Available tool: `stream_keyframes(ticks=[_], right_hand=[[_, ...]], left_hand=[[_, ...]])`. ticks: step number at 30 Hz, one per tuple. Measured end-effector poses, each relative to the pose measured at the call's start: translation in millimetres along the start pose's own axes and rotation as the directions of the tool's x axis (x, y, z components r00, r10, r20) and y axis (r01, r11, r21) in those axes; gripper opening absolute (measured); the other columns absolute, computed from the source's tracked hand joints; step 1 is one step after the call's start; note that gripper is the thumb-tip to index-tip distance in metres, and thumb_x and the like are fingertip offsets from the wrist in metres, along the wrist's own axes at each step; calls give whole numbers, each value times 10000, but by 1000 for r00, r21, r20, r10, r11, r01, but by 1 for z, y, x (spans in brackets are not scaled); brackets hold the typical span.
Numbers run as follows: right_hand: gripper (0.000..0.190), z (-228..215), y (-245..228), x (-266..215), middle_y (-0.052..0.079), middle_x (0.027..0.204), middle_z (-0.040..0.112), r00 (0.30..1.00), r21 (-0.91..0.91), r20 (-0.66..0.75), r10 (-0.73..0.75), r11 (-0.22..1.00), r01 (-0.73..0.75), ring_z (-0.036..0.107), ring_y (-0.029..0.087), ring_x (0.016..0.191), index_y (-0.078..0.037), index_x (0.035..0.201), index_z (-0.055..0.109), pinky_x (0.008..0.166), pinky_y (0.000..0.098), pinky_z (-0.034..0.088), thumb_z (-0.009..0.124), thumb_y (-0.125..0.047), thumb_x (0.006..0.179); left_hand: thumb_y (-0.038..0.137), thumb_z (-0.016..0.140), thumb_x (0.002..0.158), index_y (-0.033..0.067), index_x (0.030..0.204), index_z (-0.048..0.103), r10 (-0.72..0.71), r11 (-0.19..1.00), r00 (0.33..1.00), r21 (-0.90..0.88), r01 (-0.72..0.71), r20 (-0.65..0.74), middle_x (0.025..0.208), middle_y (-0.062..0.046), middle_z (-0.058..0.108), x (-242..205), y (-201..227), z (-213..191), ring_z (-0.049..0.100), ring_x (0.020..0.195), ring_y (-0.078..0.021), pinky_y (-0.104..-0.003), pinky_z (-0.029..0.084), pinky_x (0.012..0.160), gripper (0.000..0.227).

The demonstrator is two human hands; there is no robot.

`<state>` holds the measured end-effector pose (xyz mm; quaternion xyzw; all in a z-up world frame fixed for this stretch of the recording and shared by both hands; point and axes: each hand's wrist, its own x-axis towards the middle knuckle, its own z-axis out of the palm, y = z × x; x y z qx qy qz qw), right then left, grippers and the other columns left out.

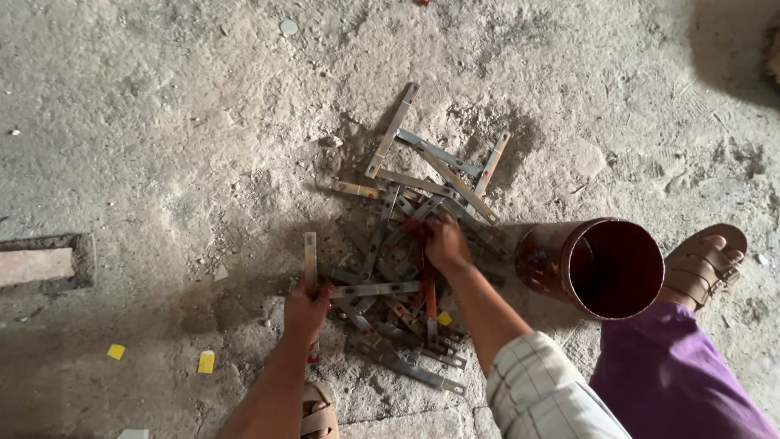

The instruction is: The person sits on the floor and applies red paint to metal brackets using a cloth. They pick up each bracket, rub the cloth over its surfaces, and place the painted pieces onto a white sack nearby.

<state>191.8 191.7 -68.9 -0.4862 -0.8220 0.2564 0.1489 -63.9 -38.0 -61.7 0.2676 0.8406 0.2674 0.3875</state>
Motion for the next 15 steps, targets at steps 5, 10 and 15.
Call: stream_keyframes(ticks=[5, 10, 15], right_hand=[[418, 8, 0, -4, 192, 1352, 606, 988, 57, 40, 146, 987, -148, 552, 422, 1242, -67, 1202, 729, 1052, 447, 474, 610, -18, 804], [275, 21, 8, -85, 157, 1180, 686, 980, 89, 173, 102, 989, -119, 663, 309, 1050, -73, 1192, 691, 926, 393, 551, 539, -85, 963], [270, 11, -2, -193, 78, 1096, 774, 953, 543, 296, 59, 811, -218, 732, 230, 961, -137, 1090, 728, 845, 341, 617, 475, -201, 1022]], left_hand=[[240, 765, 885, 46, 1030, 684, 83, 994, 993, -61, -89, -86, 750, -107, 736, 0, -6, 4, 704, 643, -248, -417, 543, 616, 256], [278, 820, 872, 12, 934, 663, 134, 990, 973, 59, -125, -187, 762, -121, 743, 11, -22, 19, 723, 686, -271, -413, 553, 637, 315], [251, 808, 861, 27, 950, 673, 46, 998, 988, -23, -50, -145, 742, -121, 747, 5, 0, 13, 739, 656, -253, -405, 558, 630, 276]])
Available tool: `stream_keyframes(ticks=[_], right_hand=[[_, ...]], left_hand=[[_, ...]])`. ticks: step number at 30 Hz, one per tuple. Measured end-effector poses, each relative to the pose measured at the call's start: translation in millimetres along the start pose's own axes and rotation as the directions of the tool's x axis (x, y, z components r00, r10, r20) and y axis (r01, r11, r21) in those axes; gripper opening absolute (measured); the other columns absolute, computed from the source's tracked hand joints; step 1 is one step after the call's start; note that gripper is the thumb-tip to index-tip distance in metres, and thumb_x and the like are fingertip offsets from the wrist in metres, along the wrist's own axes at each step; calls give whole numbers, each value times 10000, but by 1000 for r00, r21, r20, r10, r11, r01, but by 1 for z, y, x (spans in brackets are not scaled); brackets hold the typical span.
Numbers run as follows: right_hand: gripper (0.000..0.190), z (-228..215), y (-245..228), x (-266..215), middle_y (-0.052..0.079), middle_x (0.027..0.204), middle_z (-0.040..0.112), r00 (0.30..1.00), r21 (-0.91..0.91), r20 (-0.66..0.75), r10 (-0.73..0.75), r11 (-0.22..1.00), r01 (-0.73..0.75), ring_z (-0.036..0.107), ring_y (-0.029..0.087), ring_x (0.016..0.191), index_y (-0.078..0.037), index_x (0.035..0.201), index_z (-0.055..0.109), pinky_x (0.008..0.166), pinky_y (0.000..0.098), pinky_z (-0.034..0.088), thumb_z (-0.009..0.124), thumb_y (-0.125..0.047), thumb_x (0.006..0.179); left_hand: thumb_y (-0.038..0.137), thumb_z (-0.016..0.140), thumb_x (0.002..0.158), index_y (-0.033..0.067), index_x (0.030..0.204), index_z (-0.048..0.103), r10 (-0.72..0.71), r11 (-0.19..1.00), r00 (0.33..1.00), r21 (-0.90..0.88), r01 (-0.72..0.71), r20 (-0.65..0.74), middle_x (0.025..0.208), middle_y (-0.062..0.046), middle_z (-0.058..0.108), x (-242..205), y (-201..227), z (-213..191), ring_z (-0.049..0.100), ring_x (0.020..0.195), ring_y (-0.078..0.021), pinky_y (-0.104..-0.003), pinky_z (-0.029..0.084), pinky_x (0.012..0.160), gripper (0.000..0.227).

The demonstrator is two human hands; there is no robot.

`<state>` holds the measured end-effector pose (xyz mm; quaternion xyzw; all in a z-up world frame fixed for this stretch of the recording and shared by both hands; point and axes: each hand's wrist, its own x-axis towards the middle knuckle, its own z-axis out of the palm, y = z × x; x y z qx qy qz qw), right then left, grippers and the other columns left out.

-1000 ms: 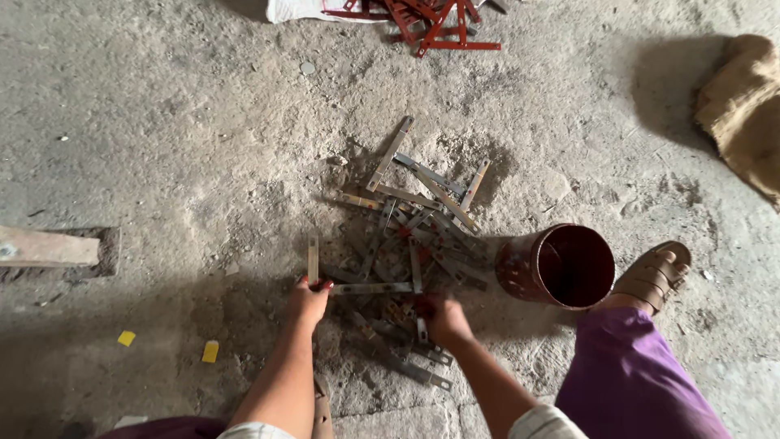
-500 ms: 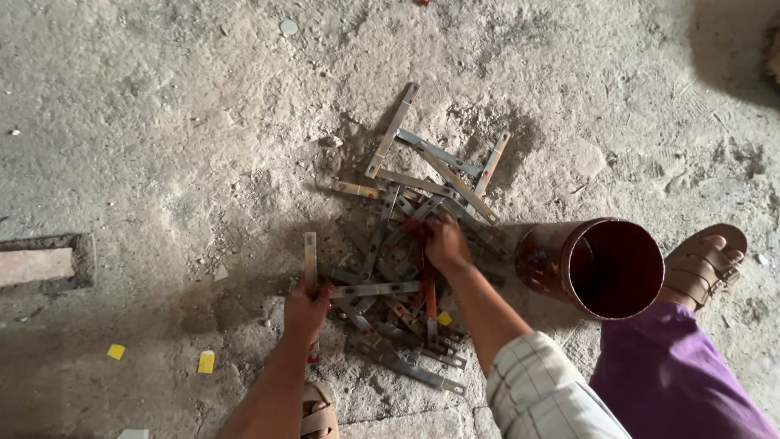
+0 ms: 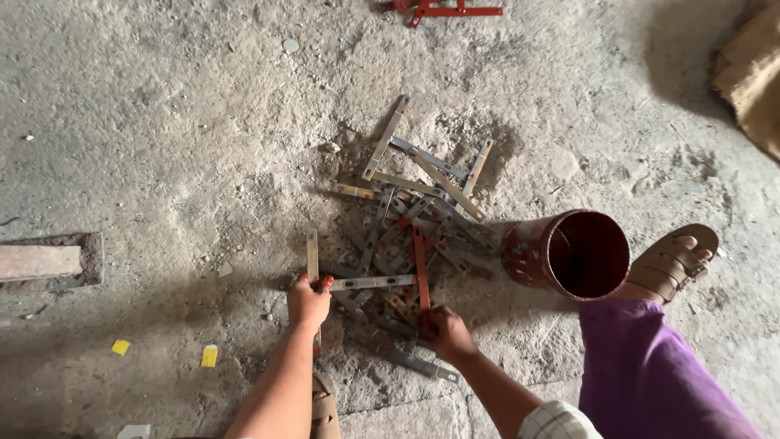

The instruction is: The person sits on the floor and applies red paint to metal brackets using a cloth. They pick up each bracket, rub the cloth over its surfaces, and place the painted pieces onto a white sack nearby.

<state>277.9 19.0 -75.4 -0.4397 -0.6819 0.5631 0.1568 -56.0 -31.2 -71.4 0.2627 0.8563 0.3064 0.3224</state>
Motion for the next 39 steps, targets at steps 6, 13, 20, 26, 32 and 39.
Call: stream_keyframes(ticks=[6, 13, 20, 26, 32, 39], right_hand=[[211, -17, -31, -15, 55, 1102, 759, 924, -568, 264, 277, 819, -83, 716, 160, 937, -191, 1129, 755, 826, 284, 623, 621, -153, 971], [211, -91, -63, 29, 61, 973, 798, 897, 222, -170, 409, 902, -369, 722, 149, 778, -148, 1095, 771, 691, 284, 610, 684, -112, 906], [283, 46, -145, 63, 112, 987, 808, 966, 443, -255, 43, 893, 77, 774, 182, 885, -10, 1050, 755, 764, 308, 612, 639, 90, 811], [245, 58, -198, 36, 137, 1075, 765, 880, 3, -330, -342, 932, 363, 708, 299, 1065, -69, 1034, 784, 913, 385, 578, 696, 36, 831], [257, 21, -89, 74, 137, 965, 777, 922, -4, -388, 1, 1000, -3, 758, 277, 891, -91, 986, 786, 809, 373, 596, 653, 7, 789], [244, 11, -51, 92, 157, 964, 764, 897, -69, -431, 96, 988, -139, 741, 272, 884, -47, 1011, 770, 784, 370, 589, 694, 39, 795]], left_hand=[[276, 800, 890, 9, 994, 667, -106, 993, 993, -39, 108, 50, 721, -90, 738, -5, 26, -7, 733, 618, -192, -367, 546, 560, 316], [215, 516, 1038, 167, 1347, 530, -323, 812, 866, -359, 461, 382, 1028, -133, 686, -30, 93, -37, 674, 627, -255, -404, 575, 475, 313], [54, 479, 951, 135, 1374, 590, -70, 976, 870, -145, 160, 488, 1112, -101, 763, -61, 106, -41, 716, 842, -204, -374, 589, 577, 445], [-3, 495, 920, 115, 1395, 560, -32, 996, 890, -64, 69, 455, 1173, -120, 719, -70, 107, -62, 725, 883, -223, -360, 635, 560, 494], [-14, 460, 955, 180, 1475, 431, -155, 957, 832, -130, 261, 533, 1187, -109, 698, -86, 140, -75, 748, 759, -238, -393, 609, 481, 556], [14, 476, 975, 203, 1506, 423, -99, 960, 804, -157, 232, 586, 1146, -113, 682, -86, 143, -75, 763, 764, -225, -378, 609, 486, 566]])
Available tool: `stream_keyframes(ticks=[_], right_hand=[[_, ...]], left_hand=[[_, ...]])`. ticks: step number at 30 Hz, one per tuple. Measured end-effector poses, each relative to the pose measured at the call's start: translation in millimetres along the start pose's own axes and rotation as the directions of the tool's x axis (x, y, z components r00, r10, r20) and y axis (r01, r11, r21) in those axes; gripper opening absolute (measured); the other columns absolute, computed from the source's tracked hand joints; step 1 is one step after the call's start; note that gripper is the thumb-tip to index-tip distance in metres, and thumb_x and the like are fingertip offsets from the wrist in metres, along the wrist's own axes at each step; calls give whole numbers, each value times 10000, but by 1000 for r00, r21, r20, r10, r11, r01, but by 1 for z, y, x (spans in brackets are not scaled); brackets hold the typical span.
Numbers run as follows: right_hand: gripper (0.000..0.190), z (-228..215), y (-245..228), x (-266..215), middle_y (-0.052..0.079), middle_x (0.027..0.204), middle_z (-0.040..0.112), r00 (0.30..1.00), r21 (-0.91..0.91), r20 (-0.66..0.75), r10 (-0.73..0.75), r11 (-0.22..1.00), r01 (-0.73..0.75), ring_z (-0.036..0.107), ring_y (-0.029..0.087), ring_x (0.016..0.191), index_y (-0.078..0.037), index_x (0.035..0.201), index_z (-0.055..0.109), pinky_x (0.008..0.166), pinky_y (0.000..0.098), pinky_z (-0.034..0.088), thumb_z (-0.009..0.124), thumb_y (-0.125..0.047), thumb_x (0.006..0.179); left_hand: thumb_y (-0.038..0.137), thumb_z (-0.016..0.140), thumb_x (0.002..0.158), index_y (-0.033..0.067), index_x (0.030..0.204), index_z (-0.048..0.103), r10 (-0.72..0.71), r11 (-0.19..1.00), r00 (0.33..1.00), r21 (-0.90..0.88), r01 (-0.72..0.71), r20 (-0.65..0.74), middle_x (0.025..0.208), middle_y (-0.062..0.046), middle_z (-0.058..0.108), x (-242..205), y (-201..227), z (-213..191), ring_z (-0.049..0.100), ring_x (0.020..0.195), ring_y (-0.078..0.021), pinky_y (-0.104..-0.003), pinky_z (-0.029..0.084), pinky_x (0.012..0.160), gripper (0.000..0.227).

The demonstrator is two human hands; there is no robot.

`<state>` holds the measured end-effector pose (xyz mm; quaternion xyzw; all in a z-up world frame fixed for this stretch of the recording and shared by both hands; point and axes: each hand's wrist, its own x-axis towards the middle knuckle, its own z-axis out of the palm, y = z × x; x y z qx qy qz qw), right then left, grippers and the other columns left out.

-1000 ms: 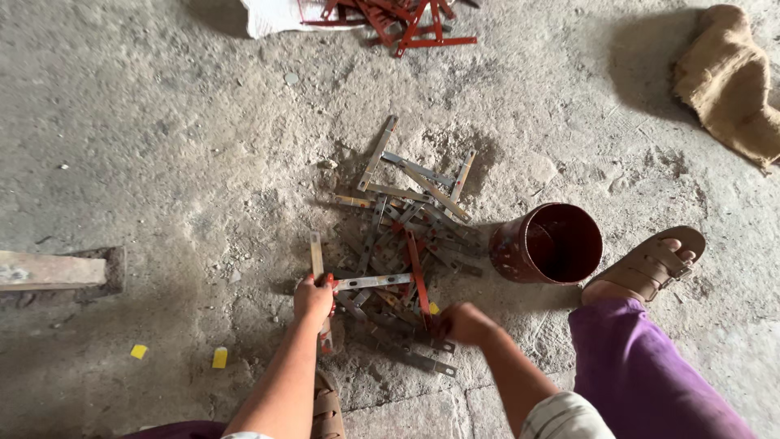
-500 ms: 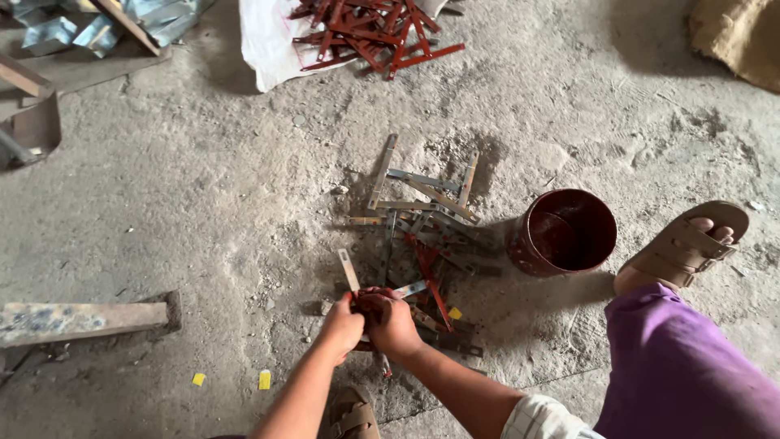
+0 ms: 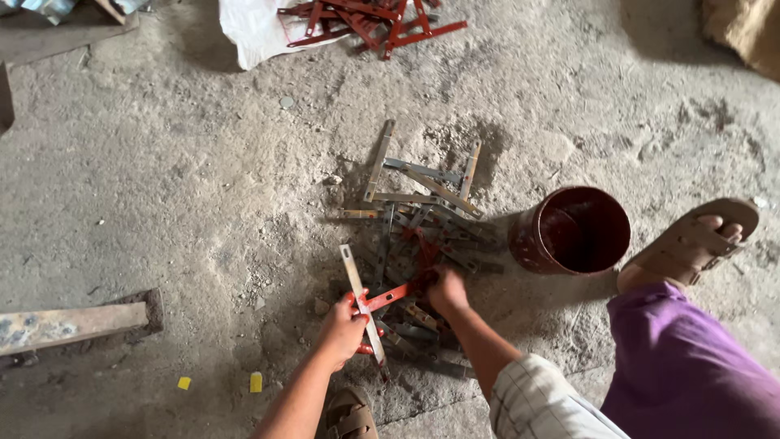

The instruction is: The person sits on the floor and applies red paint to metal brackets using a cloth. They pick up each bracket, rub the cloth over its surfaces, and place the painted pieces onto a white sack nearby.

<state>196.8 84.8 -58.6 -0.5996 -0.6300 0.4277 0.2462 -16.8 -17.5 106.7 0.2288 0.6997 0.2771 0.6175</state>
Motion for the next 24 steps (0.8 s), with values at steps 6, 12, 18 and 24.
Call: stream_keyframes(ticks=[6, 12, 18, 24], right_hand=[[292, 2, -94, -47, 86, 985, 798, 968, 425, 182, -173, 901, 82, 781, 184, 914, -20, 1078, 730, 796, 305, 620, 599, 88, 840], [184, -22, -132, -74, 74, 986, 764, 977, 460, 112, -180, 881, 110, 723, 147, 911, 20, 1092, 721, 788, 291, 592, 692, 9, 910], [120, 4, -131, -42, 103, 827, 714, 958, 53, -104, -267, 960, 274, 679, 190, 815, 6, 961, 761, 730, 337, 562, 784, -60, 864], [294, 11, -165, 52, 90, 948, 807, 967, 200, -3, -253, 948, 249, 766, 166, 866, -49, 1033, 761, 785, 302, 591, 628, -1, 775]], left_hand=[[84, 528, 968, 184, 1445, 523, -2, 989, 998, 147, 12, -67, 1088, -85, 686, 10, 8, 6, 680, 730, -171, -336, 627, 498, 488], [69, 550, 906, 250, 1405, 625, 79, 947, 997, 313, -75, 1, 890, -73, 742, 8, 11, 9, 582, 624, -158, -303, 478, 546, 536], [41, 657, 907, 160, 1392, 670, 239, 907, 971, 351, -233, 29, 1064, -79, 783, 5, 6, 23, 748, 832, -154, -293, 590, 693, 499], [26, 575, 972, 184, 1510, 447, 53, 996, 986, -79, -40, 158, 1230, -94, 680, -6, 12, 22, 745, 889, -223, -481, 661, 735, 575]])
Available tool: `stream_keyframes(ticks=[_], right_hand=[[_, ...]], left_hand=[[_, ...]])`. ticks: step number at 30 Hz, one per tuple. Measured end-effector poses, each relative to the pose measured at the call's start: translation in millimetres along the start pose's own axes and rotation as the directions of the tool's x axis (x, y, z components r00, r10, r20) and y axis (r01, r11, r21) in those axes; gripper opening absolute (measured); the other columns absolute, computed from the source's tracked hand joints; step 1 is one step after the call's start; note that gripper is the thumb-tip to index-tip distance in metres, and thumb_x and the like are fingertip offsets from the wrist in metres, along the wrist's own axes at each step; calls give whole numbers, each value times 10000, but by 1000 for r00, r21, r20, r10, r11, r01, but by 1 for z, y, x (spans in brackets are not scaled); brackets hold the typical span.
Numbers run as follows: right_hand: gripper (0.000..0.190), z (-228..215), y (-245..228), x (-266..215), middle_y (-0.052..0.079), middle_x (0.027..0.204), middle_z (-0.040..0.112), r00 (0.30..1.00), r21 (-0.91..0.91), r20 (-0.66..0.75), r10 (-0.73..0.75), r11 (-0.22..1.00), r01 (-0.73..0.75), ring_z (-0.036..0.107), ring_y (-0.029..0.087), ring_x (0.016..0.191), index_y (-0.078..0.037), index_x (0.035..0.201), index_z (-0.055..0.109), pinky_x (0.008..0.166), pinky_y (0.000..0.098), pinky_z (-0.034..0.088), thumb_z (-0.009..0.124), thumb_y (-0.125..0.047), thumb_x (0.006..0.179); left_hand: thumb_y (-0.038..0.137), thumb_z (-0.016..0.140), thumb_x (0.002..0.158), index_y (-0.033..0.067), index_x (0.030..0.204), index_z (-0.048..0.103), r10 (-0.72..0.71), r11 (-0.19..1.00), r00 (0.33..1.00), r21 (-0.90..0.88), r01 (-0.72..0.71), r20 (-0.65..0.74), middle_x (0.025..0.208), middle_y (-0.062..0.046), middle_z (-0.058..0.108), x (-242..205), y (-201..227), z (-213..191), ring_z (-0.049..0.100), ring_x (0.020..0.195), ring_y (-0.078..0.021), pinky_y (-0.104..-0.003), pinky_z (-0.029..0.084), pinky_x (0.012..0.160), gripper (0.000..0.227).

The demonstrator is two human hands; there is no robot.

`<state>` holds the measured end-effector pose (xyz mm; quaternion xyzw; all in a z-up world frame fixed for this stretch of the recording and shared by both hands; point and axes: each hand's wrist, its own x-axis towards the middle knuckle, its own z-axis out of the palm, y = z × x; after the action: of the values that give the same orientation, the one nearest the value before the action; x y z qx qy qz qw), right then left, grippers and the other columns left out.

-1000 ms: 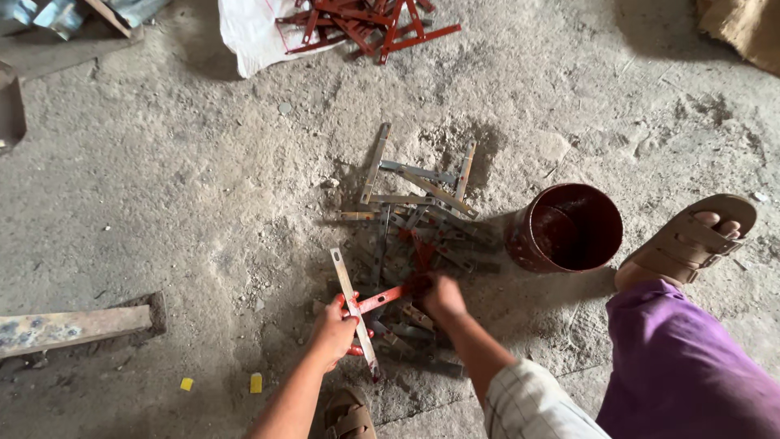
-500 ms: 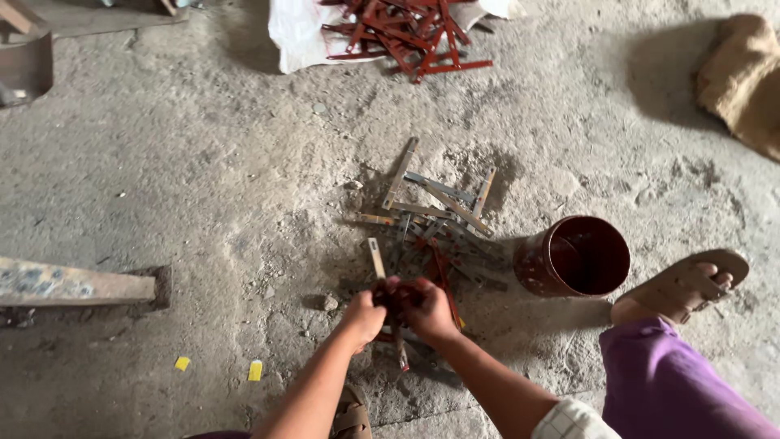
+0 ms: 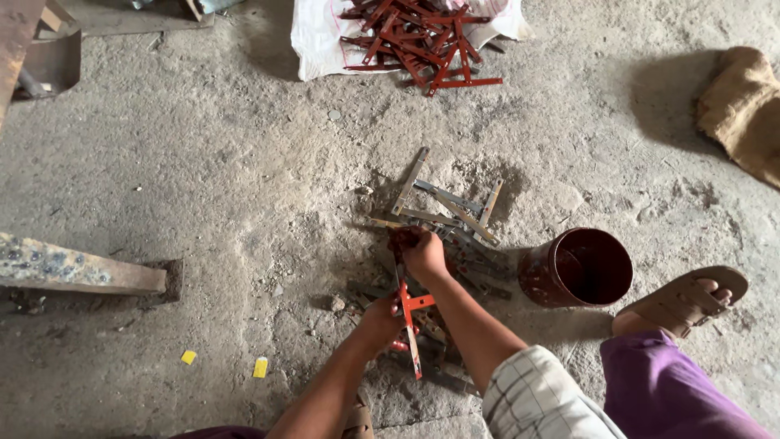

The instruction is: The person sits on the floor and applies red paint to metal brackets using a cloth. They pick up each bracket, rub the cloth over its surfaces, and place the painted pieces onto a white sack nearby.

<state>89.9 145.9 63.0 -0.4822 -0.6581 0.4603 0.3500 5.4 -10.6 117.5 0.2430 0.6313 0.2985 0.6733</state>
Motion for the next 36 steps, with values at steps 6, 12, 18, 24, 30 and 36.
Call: stream_keyframes(ticks=[6, 12, 18, 24, 30, 36], right_hand=[[137, -12, 0, -53, 129, 892, 765, 997, -185, 70, -21, 982, 33, 742, 195, 834, -17, 955, 708, 749, 329, 569, 753, -86, 845], [255, -52, -9, -165, 127, 963, 724, 910, 29, 404, -88, 996, 83, 695, 268, 915, -43, 957, 720, 806, 359, 566, 654, 55, 730], [325, -78, -24, -203, 155, 1129, 690, 829, -68, 500, -251, 943, 327, 658, 349, 1100, -49, 971, 752, 899, 405, 569, 665, 104, 698], [350, -95, -20, -212, 168, 1211, 666, 665, -253, 718, -206, 812, 525, 596, 358, 1188, -98, 900, 792, 932, 417, 523, 667, 128, 663], [184, -121, 16, -197, 109, 989, 774, 858, -166, 479, 182, 979, -115, 697, 252, 956, -61, 846, 776, 853, 384, 584, 703, 95, 781], [118, -174, 14, -174, 151, 912, 739, 711, 633, 492, 503, 354, -689, 723, 239, 831, -7, 822, 710, 798, 360, 632, 613, 57, 840]], left_hand=[[175, 531, 983, 75, 1280, 605, 170, 984, 985, 55, -171, 19, 1056, -158, 707, 50, -42, -20, 722, 762, -276, -467, 613, 601, 321], [201, 616, 1022, 76, 1157, 807, 327, 940, 903, 194, -280, -278, 1004, -141, 843, 80, -52, -32, 763, 795, -190, -331, 561, 624, 265], [161, 491, 990, 97, 1304, 566, 2, 998, 969, -66, -19, -246, 1136, -65, 723, 43, -13, -12, 723, 575, -262, -380, 531, 397, 328], [203, 542, 1014, 123, 1312, 567, -40, 998, 966, 43, 53, -257, 1100, -125, 717, 37, -10, 0, 734, 644, -254, -378, 551, 447, 309], [44, 530, 936, 113, 1222, 573, 66, 986, 964, 166, -23, -257, 1000, -140, 727, 39, -6, 23, 732, 725, -243, -372, 568, 483, 298], [198, 530, 1025, 53, 1155, 613, 43, 997, 948, -42, -58, -314, 871, -140, 624, 63, 8, 14, 581, 662, -249, -392, 441, 487, 212]])
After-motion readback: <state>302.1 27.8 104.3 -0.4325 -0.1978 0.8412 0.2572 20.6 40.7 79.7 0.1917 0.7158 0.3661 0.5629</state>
